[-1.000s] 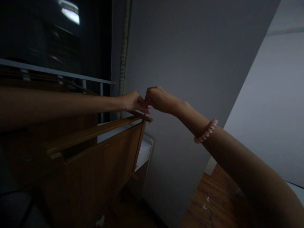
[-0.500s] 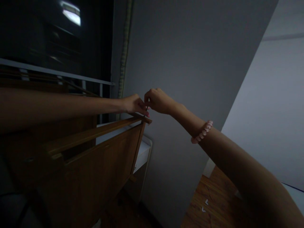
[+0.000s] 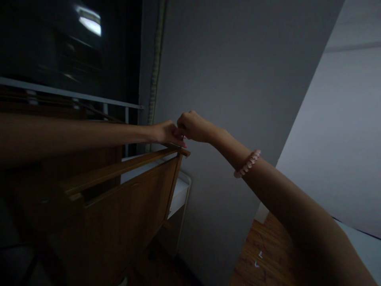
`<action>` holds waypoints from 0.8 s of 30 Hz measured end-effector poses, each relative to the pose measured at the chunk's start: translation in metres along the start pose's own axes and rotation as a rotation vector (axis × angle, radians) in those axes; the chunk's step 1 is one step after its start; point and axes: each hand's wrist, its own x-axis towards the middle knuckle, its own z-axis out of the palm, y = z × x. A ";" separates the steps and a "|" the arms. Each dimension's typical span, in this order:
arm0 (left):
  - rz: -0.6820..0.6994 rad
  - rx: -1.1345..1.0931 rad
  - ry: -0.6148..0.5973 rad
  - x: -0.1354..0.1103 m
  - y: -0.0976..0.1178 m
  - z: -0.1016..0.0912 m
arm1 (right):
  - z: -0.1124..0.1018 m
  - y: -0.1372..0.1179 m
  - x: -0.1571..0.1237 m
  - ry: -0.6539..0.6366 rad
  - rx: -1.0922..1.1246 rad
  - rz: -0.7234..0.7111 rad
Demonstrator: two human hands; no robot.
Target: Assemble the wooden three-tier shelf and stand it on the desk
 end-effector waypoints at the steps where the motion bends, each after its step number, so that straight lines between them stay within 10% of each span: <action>1: -0.016 0.032 0.014 -0.001 0.003 0.001 | 0.000 -0.002 0.001 -0.010 -0.001 0.047; 6: 0.000 0.054 -0.038 -0.003 0.010 0.001 | -0.003 -0.008 0.002 -0.030 -0.009 0.150; 24: 0.007 -0.143 -0.204 -0.001 -0.006 -0.007 | 0.035 0.052 -0.023 0.280 -0.436 -0.677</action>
